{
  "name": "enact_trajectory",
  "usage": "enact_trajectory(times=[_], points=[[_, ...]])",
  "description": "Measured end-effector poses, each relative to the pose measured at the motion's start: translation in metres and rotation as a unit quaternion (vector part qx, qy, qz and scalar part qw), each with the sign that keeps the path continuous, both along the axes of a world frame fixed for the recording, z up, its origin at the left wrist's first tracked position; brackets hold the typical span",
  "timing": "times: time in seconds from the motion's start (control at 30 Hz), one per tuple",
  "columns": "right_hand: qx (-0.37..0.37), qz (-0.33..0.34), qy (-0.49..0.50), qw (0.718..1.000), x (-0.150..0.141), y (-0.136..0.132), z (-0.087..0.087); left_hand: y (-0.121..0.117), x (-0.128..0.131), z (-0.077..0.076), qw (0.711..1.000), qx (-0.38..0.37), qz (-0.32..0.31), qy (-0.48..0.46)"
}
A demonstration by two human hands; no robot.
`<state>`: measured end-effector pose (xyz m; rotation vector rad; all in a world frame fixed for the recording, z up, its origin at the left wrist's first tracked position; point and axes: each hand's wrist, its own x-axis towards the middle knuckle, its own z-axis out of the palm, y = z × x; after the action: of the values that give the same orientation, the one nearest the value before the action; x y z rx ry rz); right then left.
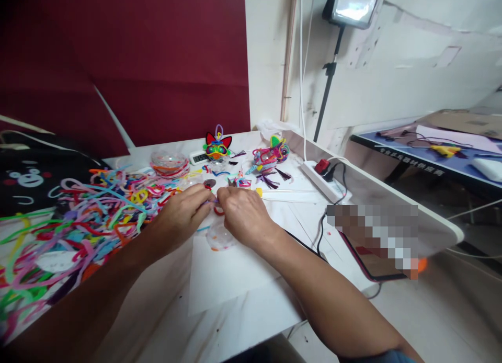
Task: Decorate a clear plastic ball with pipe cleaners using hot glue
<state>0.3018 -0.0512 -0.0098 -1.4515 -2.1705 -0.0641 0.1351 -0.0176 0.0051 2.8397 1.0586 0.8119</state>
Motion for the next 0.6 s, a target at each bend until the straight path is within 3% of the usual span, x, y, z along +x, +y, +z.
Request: enact_trajectory(times=[0.1, 0.23, 0.3, 0.37, 0.43, 0.6], points=[[-0.004, 0.036, 0.192, 0.981, -0.001, 0.006, -0.004, 0.002, -0.002, 0.005, 0.995, -0.043, 0.024, -0.091], [-0.077, 0.090, 0.449, 0.886, -0.005, 0.013, -0.008, 0.005, -0.004, 0.007, 0.951, -0.186, 0.058, -0.242], [-0.112, 0.108, 0.519, 0.841, -0.007, 0.014, -0.008, 0.005, -0.002, 0.004, 0.925, -0.242, 0.060, -0.288], [-0.124, 0.117, 0.557, 0.813, -0.010, 0.014, -0.007, 0.004, 0.002, 0.001, 0.914, -0.260, 0.058, -0.306], [-0.117, 0.113, 0.570, 0.806, -0.010, 0.014, -0.007, 0.002, 0.005, -0.001, 0.915, -0.257, 0.057, -0.306], [-0.097, 0.099, 0.550, 0.823, -0.008, 0.015, -0.009, 0.000, 0.005, 0.000, 0.925, -0.249, 0.052, -0.283]])
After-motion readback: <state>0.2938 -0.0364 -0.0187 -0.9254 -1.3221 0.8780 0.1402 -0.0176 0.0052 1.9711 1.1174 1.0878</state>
